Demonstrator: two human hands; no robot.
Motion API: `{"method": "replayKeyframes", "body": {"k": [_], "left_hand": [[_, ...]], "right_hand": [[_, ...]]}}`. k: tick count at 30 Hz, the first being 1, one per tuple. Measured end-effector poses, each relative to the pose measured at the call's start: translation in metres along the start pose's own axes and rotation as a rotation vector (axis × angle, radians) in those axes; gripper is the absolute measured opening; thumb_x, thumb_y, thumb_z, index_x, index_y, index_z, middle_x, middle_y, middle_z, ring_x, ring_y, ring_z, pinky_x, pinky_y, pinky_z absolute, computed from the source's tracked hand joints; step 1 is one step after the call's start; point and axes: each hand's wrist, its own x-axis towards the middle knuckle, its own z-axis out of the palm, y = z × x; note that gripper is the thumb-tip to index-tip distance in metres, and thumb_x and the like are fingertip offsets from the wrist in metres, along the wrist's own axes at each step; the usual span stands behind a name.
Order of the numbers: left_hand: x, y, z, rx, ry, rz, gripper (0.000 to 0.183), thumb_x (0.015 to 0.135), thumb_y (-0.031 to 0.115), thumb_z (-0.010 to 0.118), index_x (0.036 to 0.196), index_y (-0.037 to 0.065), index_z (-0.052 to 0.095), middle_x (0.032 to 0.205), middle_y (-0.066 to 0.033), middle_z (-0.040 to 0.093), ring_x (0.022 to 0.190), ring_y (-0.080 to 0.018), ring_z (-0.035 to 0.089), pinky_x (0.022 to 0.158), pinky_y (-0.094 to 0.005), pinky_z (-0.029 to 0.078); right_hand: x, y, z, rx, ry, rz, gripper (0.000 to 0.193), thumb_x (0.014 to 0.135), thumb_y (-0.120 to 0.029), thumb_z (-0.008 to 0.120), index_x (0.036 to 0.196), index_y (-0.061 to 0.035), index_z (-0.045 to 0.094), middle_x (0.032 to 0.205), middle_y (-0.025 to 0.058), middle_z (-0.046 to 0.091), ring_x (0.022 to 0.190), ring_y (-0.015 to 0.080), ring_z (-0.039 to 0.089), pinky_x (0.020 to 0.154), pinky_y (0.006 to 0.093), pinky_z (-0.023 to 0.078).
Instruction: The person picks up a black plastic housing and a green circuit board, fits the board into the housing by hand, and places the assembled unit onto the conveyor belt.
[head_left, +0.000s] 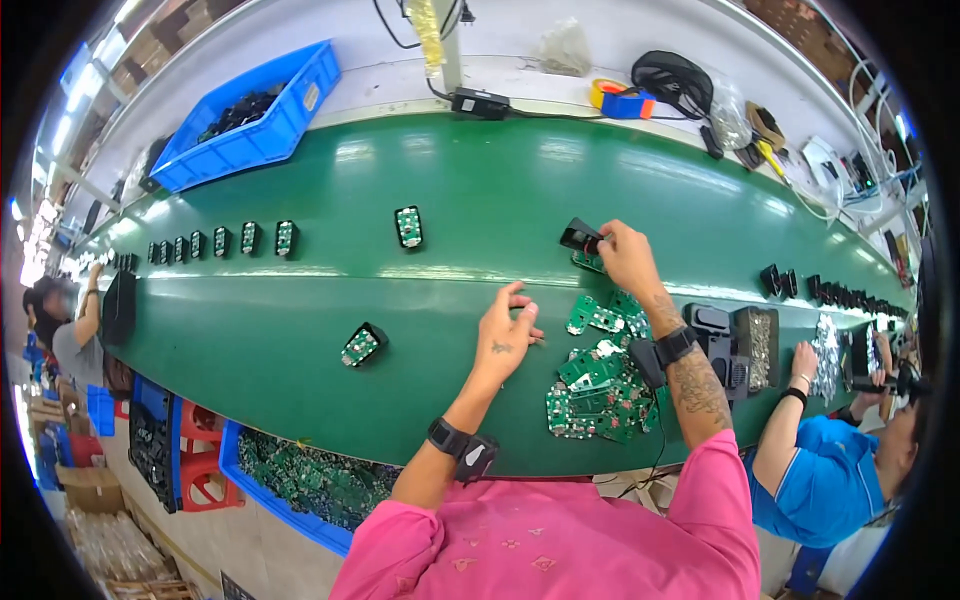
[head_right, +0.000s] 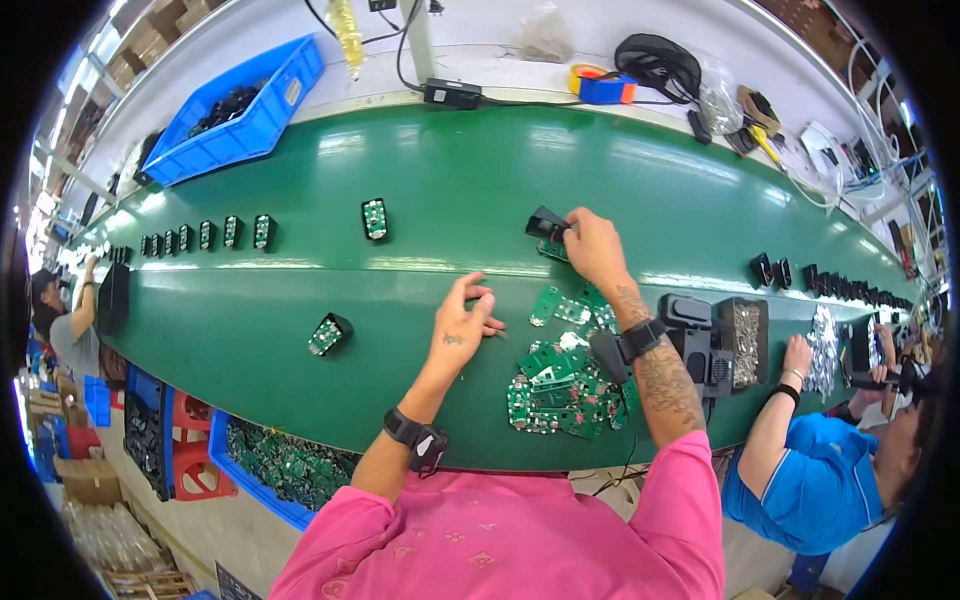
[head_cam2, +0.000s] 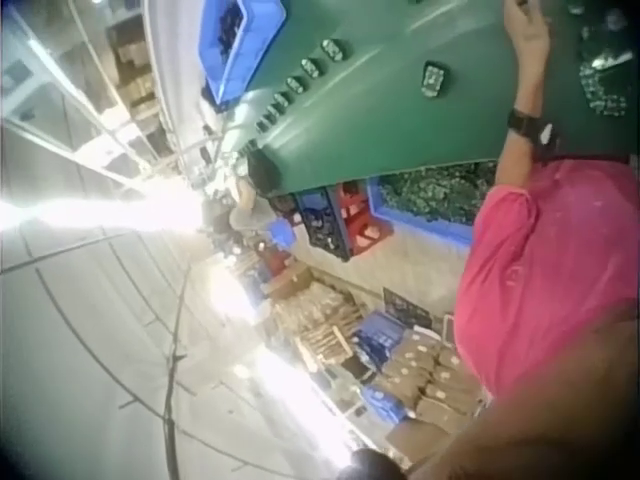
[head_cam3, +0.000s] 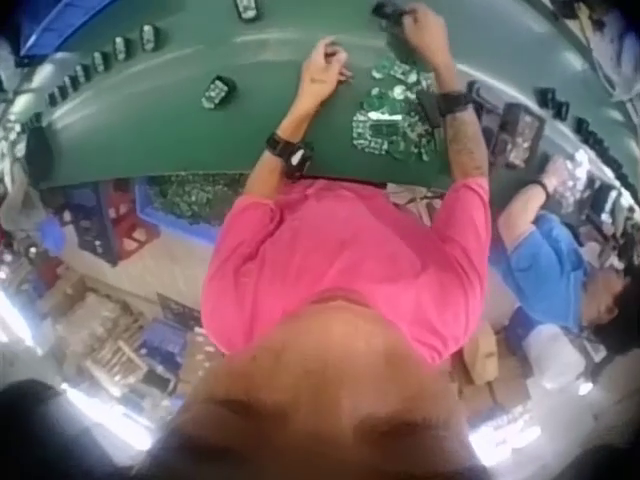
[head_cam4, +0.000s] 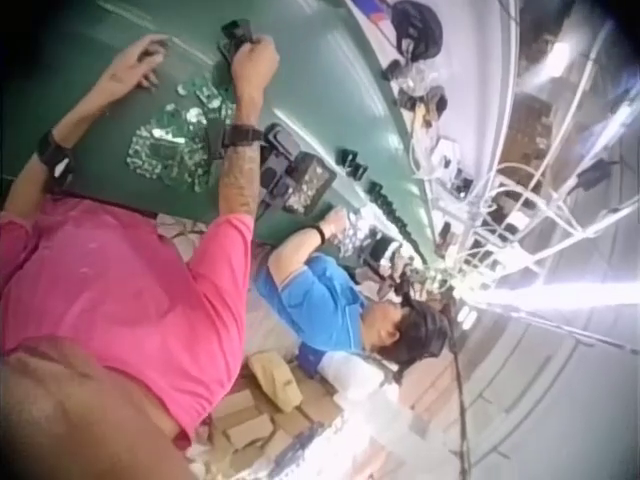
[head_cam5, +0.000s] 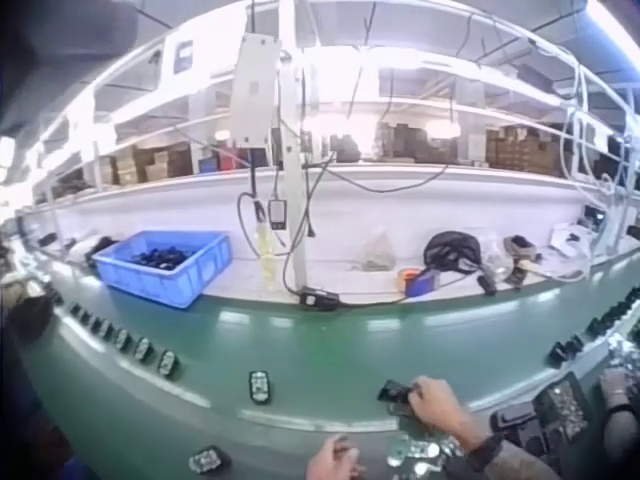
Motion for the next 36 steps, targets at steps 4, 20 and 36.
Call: {"method": "replayKeyframes", "body": {"k": [4, 20, 36], "left_hand": [[-0.009, -0.006, -0.009, 0.07, -0.048, 0.029, 0.047, 0.096, 0.016, 0.06, 0.138, 0.002, 0.046, 0.118, -0.0175, 0.061, 0.071, -0.0199, 0.07, 0.062, -0.0307, 0.057], [-0.045, 0.026, -0.041, -0.592, -0.08, 0.16, 0.061, 0.1, 0.016, 0.053, 0.153, 0.012, 0.024, 0.126, -0.02, 0.06, 0.085, -0.017, 0.068, 0.059, -0.025, 0.057], [-0.059, 0.02, -0.033, -0.366, -0.113, 0.133, 0.042, 0.1, 0.014, 0.044, 0.14, 0.005, 0.037, 0.119, -0.0126, 0.062, 0.09, -0.0124, 0.064, 0.067, -0.0252, 0.056]], "right_hand": [[-0.005, -0.001, 0.001, -0.136, 0.059, -0.11, 0.019, 0.086, -0.012, 0.062, 0.099, 0.0019, 0.065, 0.082, 0.0216, 0.069, 0.078, 0.0392, 0.068, 0.074, 0.0459, 0.053], [-0.125, -0.138, 0.001, 1.053, -0.36, 0.381, 0.026, 0.102, -0.021, 0.052, 0.109, 0.0024, 0.06, 0.088, 0.0082, 0.067, 0.072, 0.013, 0.066, 0.066, 0.0246, 0.053], [-0.155, -0.138, -0.01, 0.687, -0.233, 0.097, 0.011, 0.093, -0.009, 0.066, 0.092, 0.0013, 0.063, 0.078, -0.0003, 0.058, 0.068, 0.0052, 0.052, 0.059, 0.0222, 0.042]]}}
